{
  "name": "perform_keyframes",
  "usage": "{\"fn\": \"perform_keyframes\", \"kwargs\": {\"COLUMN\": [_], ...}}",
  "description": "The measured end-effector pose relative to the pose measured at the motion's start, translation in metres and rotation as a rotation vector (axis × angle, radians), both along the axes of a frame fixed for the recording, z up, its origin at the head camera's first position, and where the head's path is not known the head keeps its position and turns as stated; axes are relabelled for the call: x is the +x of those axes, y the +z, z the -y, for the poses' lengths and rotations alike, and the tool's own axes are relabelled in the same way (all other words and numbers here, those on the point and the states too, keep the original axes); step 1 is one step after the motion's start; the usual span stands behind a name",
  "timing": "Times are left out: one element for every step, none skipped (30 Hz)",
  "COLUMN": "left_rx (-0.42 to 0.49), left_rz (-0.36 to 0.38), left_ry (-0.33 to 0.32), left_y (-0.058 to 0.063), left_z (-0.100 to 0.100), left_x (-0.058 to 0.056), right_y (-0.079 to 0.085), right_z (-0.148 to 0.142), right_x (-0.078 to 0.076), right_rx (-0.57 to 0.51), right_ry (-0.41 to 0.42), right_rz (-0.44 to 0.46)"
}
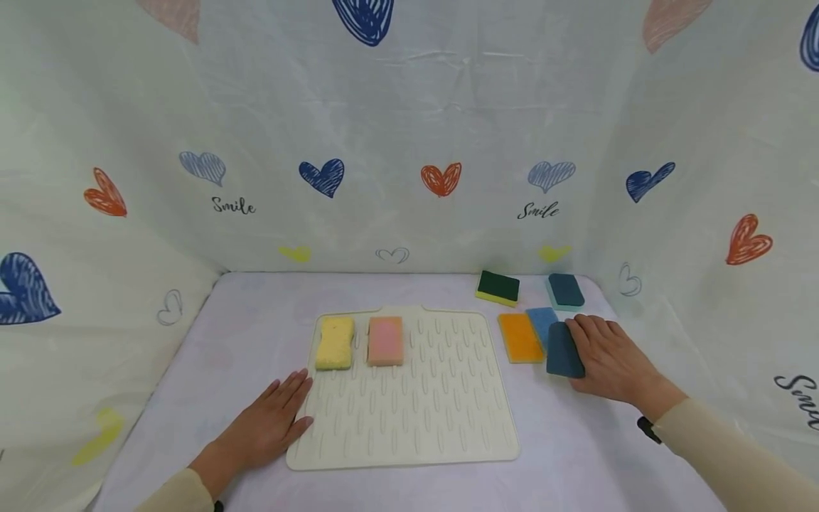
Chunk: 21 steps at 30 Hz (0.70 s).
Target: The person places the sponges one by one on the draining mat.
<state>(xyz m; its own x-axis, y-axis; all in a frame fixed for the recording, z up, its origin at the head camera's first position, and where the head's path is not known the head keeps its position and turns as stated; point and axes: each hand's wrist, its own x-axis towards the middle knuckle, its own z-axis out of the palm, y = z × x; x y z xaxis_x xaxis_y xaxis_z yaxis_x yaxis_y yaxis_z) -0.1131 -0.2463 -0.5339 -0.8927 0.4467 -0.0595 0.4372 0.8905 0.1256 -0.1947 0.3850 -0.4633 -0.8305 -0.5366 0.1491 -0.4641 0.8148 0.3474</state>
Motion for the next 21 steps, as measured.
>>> {"fn": "perform_keyframes", "kwargs": {"left_rx": [0.0, 0.0, -0.001, -0.002, -0.004, -0.005, -0.005, -0.005, -0.006, -0.007, -0.008, -0.008, -0.01, -0.011, -0.012, -0.012, -0.014, -0.015, -0.016, -0.019, -0.02], "left_rz": [0.001, 0.002, 0.0, -0.003, -0.005, -0.006, -0.005, -0.004, -0.002, 0.001, 0.004, 0.008, 0.013, 0.017, 0.021, 0.026, 0.029, 0.032, 0.034, 0.034, 0.035], "left_ry": [0.0, -0.001, -0.001, -0.002, -0.003, -0.003, -0.002, 0.0, 0.001, 0.002, 0.003, 0.004, 0.005, 0.006, 0.007, 0.008, 0.008, 0.01, 0.01, 0.01, 0.01], "left_y": [0.0, 0.0, 0.0, 0.0, 0.001, 0.001, 0.001, 0.001, 0.001, 0.001, 0.001, 0.002, 0.002, 0.002, 0.003, 0.003, 0.003, 0.004, 0.004, 0.004, 0.004], "left_z": [0.0, 0.0, 0.0, 0.0, -0.001, -0.001, -0.001, -0.001, -0.001, -0.001, -0.001, -0.001, -0.001, -0.001, -0.001, -0.001, -0.001, -0.001, -0.001, -0.001, -0.001], "left_x": [0.0, 0.0, 0.0, 0.0, 0.0, 0.0, 0.0, 0.0, 0.0, 0.0, 0.0, 0.0, 0.0, 0.0, 0.0, -0.001, -0.001, -0.001, -0.001, -0.001, -0.001], "right_y": [0.001, 0.002, 0.002, 0.003, 0.004, 0.005, 0.005, 0.005, 0.006, 0.006, 0.006, 0.006, 0.005, 0.005, 0.004, 0.004, 0.003, 0.002, 0.002, 0.001, -0.001], "right_z": [0.005, 0.009, 0.013, 0.018, 0.022, 0.027, 0.031, 0.036, 0.04, 0.045, 0.05, 0.055, 0.06, 0.065, 0.071, 0.076, 0.082, 0.087, 0.093, 0.099, 0.104], "right_x": [-0.002, -0.004, -0.006, -0.008, -0.01, -0.012, -0.014, -0.017, -0.019, -0.021, -0.023, -0.025, -0.027, -0.029, -0.031, -0.033, -0.035, -0.037, -0.039, -0.041, -0.043], "right_rx": [0.0, 0.001, 0.0, -0.002, -0.007, -0.014, -0.018, -0.024, -0.031, -0.037, -0.044, -0.052, -0.058, -0.064, -0.069, -0.075, -0.085, -0.097, -0.107, -0.12, -0.129], "right_ry": [-0.004, 0.0, 0.006, 0.012, 0.02, 0.026, 0.032, 0.034, 0.032, 0.03, 0.031, 0.033, 0.037, 0.042, 0.051, 0.062, 0.074, 0.088, 0.1, 0.112, 0.124], "right_rz": [0.004, 0.002, -0.001, -0.004, -0.01, -0.013, -0.015, -0.015, -0.009, -0.003, 0.002, 0.008, 0.015, 0.02, 0.025, 0.027, 0.031, 0.035, 0.04, 0.045, 0.05]}}
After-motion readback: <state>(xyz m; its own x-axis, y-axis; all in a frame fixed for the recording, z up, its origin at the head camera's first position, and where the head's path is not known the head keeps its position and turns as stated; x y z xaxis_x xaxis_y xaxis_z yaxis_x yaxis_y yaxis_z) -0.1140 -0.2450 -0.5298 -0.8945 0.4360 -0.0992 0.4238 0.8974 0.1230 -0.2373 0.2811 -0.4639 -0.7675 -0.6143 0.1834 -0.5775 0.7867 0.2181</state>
